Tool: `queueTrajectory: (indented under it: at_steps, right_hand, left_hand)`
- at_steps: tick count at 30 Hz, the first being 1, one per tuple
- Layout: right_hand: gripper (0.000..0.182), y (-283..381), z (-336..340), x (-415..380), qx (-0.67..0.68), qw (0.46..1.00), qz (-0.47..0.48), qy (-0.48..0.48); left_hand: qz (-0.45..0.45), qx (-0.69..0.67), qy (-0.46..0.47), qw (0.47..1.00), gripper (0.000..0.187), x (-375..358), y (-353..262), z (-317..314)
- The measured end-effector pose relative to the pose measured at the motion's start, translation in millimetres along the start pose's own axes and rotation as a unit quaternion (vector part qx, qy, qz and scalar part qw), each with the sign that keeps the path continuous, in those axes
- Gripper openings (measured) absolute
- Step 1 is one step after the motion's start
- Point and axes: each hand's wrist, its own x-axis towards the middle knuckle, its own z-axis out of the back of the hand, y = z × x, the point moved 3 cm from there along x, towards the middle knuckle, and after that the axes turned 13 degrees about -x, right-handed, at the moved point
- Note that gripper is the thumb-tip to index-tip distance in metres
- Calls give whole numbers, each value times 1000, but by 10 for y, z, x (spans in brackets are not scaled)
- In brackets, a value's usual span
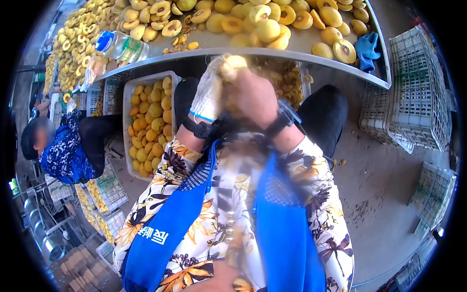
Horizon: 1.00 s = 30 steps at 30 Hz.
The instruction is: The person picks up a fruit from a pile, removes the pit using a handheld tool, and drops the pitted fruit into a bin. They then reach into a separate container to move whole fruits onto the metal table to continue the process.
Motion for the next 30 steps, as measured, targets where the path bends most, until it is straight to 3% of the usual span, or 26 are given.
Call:
queueTrajectory:
  at_steps: [3, 6, 9, 10, 12, 13, 16, 17, 20, 21, 22, 24, 25, 26, 28, 30]
  right_hand:
    - [24, 33, 25, -11, 28, 999, -19, 23]
    - [23, 12, -24, -39, 8, 999, 31, -17]
    - [26, -152, -3, 8, 25, 999, -21, -16]
    - [38, -202, 116, 41, 92, 982, -152, 67]
    - [35, -443, 109, 44, 79, 992, -92, 37]
    - [44, -468, 139, 47, 104, 990, -81, 58]
    - [57, -428, 13, -1, 201, 971, 22, 131]
    - [51, -410, -67, -3, 153, 980, 18, 128]
    - [42, -328, -52, 26, 296, 950, -80, 53]
    - [37, -277, -78, 38, 340, 932, -117, 38]
    - [33, -217, -119, 41, 384, 910, -155, 24]
    - [24, -149, -194, 26, 465, 855, -229, -1]
    - [23, -353, -602, 33, 419, 891, -163, -66]
    - [26, -301, -549, -7, 216, 961, -172, -19]
    - [30, -60, -303, -99, 108, 982, -156, -10]
    - [31, -13, -193, -130, 92, 982, -161, 45]
  left_hand:
    - [34, 13, 51, 998, 43, -4, 5, 46]
    - [29, 56, 73, 995, 42, 31, 23, 72]
    - [98, 117, 13, 988, 43, -58, -167, -81]
    - [125, 120, -8, 985, 43, -68, -221, -103]
    - [190, 75, -50, 978, 44, -49, -259, -79]
    - [197, 92, -41, 975, 50, -56, -283, -109]
    - [276, 238, 38, 930, 58, 80, -301, 41]
    - [255, 259, 72, 929, 63, 114, -291, 28]
    - [218, 199, 38, 955, 65, 86, -465, -182]
    - [155, 161, 18, 975, 63, 71, -430, -132]
    - [93, 98, 54, 989, 60, 99, -291, -63]
    - [-94, 314, 38, 944, 48, 5, -271, -116]
    - [-29, 76, -24, 996, 41, 21, -112, -67]
    - [-8, 6, -43, 999, 40, 69, -33, 65]
    - [35, -138, -84, 986, 38, 153, 116, 322]
    - [22, -188, -84, 978, 37, 167, 64, 301]
